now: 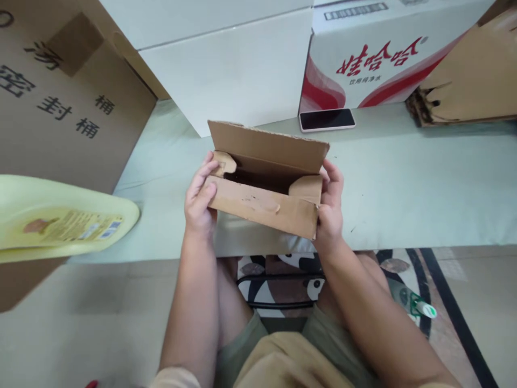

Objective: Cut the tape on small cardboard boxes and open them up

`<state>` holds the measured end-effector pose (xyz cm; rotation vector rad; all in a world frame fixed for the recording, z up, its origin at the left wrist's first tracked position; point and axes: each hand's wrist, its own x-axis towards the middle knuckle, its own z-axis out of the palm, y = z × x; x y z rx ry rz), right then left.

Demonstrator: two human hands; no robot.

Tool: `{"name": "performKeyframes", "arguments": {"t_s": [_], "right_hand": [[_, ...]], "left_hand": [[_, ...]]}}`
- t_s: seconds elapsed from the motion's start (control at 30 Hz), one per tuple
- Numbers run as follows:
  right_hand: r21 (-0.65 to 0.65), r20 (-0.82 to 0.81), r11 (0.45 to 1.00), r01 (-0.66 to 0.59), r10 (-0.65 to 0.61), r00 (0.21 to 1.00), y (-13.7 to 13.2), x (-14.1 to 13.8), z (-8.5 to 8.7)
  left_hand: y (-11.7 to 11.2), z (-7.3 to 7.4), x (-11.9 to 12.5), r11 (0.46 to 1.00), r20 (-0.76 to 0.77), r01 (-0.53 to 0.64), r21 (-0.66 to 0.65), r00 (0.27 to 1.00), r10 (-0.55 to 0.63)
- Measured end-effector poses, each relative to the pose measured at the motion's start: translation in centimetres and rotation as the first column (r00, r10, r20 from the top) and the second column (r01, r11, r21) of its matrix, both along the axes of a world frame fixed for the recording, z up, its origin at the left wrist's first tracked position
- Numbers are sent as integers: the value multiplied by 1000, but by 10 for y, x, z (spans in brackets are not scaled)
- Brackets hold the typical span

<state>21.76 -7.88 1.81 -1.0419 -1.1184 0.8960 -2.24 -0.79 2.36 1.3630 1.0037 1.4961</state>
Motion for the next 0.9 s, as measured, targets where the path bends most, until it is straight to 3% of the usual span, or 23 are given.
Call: {"name": "performKeyframes", "arguments": {"t_s": [0.17,0.3,0.63,0.9], "right_hand": [[-38,122,999,-19,23,992,11,2,4],[36,141,997,-68,62,988,18,10,-1],[-8,-36,994,-108,107,994,31,33,-3],[-13,-101,997,-78,77,992,24,57,-6]], "left_hand": [[-4,-2,2,997,61,-68,-22,996,69],[-7,-4,5,996,19,-88,-8,996,89],[-26,-6,16,998,-8,-55,-40,998,55],[-36,-12,36,999,-26,-39,-36,999,38]]}}
